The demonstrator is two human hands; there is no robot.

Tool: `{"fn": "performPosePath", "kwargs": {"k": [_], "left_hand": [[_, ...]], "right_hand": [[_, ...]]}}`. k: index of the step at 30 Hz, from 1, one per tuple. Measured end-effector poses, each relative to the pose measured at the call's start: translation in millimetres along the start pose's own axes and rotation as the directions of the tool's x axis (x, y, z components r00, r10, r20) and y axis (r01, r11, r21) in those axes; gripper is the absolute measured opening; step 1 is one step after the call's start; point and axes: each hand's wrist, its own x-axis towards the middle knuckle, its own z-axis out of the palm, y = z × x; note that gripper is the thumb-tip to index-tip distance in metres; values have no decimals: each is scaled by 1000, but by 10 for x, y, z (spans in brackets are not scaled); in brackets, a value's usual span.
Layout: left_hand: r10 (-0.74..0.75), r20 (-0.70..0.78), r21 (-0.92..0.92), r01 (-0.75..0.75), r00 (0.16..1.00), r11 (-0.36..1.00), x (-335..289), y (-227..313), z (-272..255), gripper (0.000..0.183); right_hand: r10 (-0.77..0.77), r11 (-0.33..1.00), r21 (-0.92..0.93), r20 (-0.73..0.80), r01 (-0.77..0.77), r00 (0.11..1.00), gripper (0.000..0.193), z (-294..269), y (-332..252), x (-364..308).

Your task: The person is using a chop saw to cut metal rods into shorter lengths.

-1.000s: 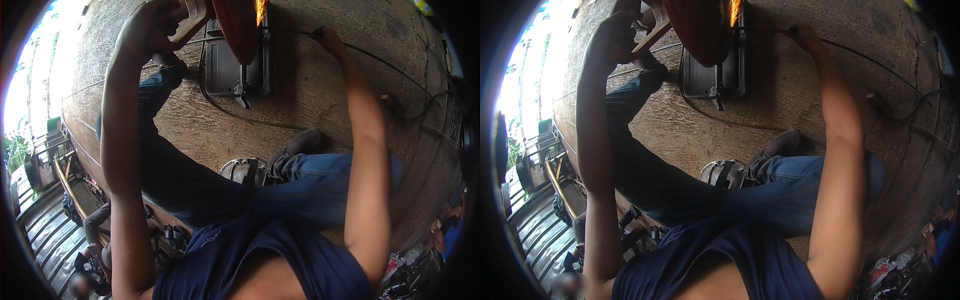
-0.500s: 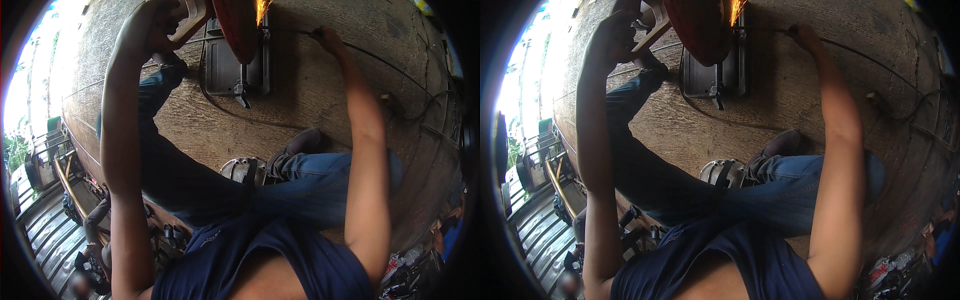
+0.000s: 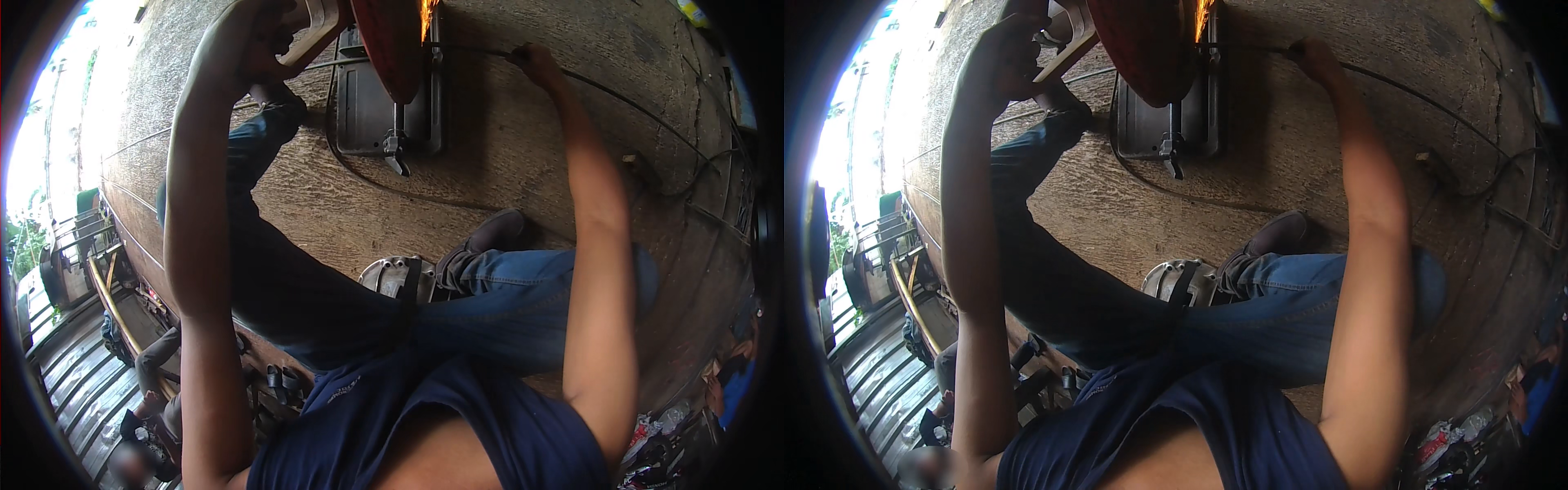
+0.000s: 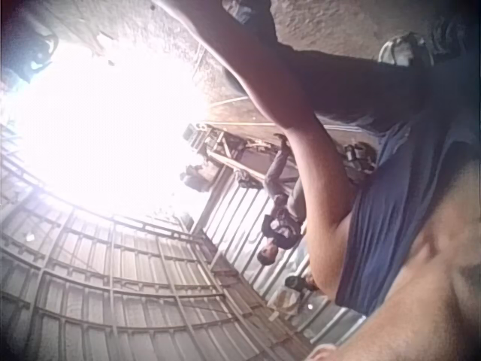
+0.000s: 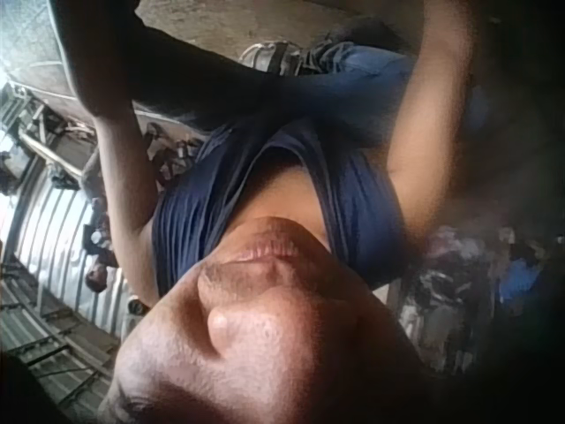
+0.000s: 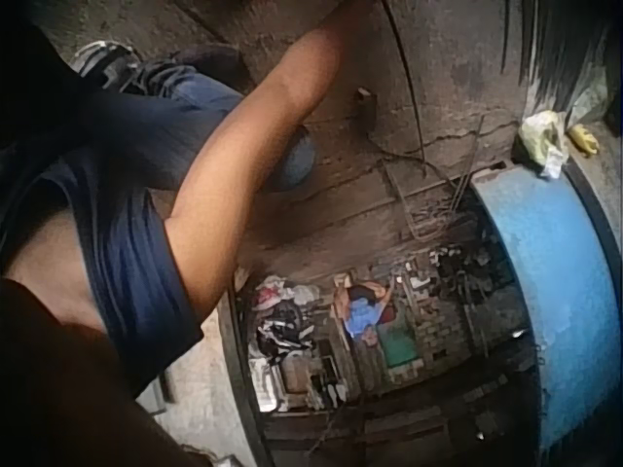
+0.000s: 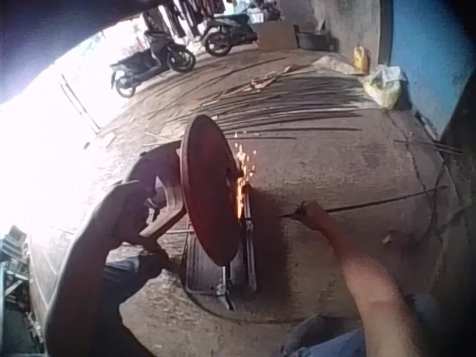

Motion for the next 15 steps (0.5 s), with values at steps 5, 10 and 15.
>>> {"fn": "performPosePath", "kwargs": {"k": [5, 10, 15], "left_hand": [[7, 1, -2, -7, 1000, 1000, -14, 4, -7, 38], [8, 6, 0, -8, 1000, 1000, -29, 7, 17, 38], [11, 1, -5, -11, 1000, 1000, -2, 8, 23, 38]], "right_hand": [[27, 1000, -10, 17, -27, 999, 33, 4, 5, 4], [-14, 1000, -24, -13, 13, 1000, 34, 46, 58, 19], [-12, 1000, -27, -24, 11, 1000, 31, 73, 82, 27]]}}
